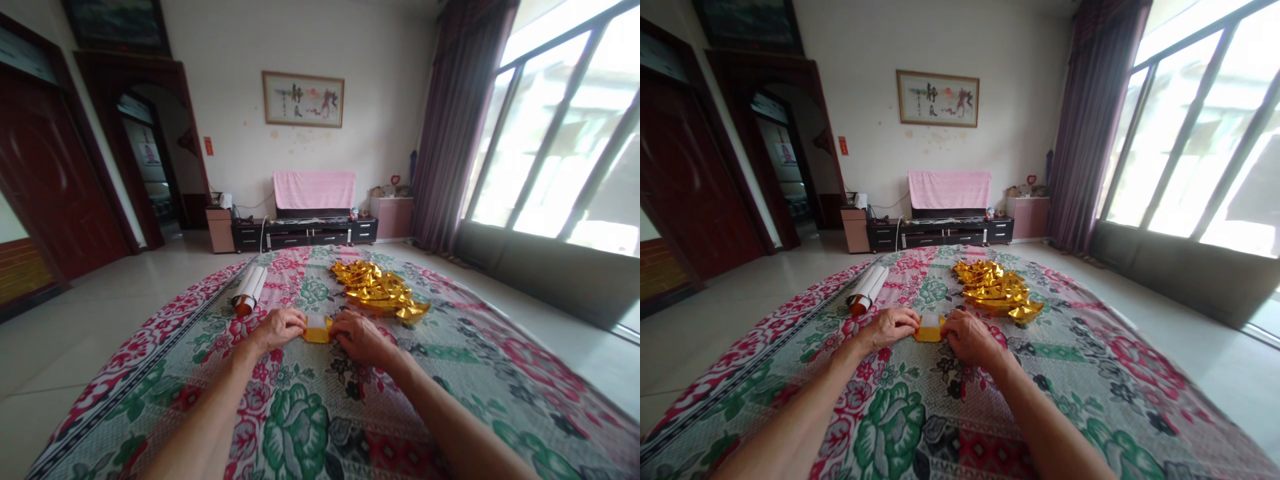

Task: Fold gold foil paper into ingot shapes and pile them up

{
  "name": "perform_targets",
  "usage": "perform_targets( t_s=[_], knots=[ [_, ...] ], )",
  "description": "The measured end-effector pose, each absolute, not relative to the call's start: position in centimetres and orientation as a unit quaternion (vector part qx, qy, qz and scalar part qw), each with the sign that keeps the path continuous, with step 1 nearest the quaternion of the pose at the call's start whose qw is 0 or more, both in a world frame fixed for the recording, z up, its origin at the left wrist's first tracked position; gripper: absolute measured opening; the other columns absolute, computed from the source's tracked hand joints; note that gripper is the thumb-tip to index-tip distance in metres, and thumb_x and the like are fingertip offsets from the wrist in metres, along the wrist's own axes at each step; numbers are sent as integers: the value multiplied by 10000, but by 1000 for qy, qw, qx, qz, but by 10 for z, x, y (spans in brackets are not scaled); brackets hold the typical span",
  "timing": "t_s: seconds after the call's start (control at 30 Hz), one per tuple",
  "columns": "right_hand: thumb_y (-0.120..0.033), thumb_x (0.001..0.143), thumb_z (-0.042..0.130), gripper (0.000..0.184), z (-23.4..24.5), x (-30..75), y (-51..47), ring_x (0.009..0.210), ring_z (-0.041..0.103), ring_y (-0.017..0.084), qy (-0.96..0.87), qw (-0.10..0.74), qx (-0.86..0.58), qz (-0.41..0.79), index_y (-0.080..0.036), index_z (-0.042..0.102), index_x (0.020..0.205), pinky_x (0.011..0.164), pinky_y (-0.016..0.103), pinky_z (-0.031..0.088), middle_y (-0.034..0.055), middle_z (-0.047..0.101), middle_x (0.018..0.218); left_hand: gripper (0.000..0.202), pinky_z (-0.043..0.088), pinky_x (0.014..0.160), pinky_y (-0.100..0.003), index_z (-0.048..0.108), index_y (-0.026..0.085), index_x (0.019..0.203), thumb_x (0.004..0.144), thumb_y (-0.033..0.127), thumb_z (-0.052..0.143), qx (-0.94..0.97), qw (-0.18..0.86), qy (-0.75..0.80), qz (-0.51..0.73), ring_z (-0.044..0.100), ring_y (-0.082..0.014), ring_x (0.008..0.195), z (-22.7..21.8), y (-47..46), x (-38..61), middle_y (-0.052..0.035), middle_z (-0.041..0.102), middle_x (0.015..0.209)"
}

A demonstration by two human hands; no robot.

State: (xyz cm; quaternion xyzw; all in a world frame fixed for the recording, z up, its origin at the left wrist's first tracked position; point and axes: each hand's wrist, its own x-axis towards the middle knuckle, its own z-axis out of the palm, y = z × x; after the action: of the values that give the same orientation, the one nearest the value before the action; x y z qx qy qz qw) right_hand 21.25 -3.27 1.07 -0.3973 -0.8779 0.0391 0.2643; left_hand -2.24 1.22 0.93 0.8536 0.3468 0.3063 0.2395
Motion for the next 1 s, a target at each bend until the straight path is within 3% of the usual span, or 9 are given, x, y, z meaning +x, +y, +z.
perform_targets(
  t_s=[0.2,0.53,0.8,1.0],
  knots=[
    [-152,805,484,214,13,218,-28,821,557,135,-891,250,-376,47,-220,675,871,755,242,411,36,610,918,159,448,795,-205,722,180,777,703,197,582,875,238,332,260,601,-122,835,18,7,-26,-28,660,944],
    [-186,826,486,175,12,216,-35,839,545,136,-892,255,-373,25,-210,649,884,780,243,402,32,609,892,202,450,785,-198,716,175,791,773,249,529,867,221,340,289,608,-120,840,10,9,-25,-36,671,937],
    [-248,868,438,197,12,211,-38,772,517,123,-886,228,-403,-32,-207,630,875,704,223,377,34,576,855,227,459,777,-212,703,163,786,792,264,500,855,203,348,327,613,-129,816,7,12,-22,-45,688,872],
    [-237,897,373,246,15,208,-40,698,488,110,-875,217,-430,-52,-176,586,791,648,210,338,26,555,774,228,462,767,-199,698,205,888,773,223,502,848,201,373,320,626,-123,821,11,9,-22,-6,698,893]
  ],
)
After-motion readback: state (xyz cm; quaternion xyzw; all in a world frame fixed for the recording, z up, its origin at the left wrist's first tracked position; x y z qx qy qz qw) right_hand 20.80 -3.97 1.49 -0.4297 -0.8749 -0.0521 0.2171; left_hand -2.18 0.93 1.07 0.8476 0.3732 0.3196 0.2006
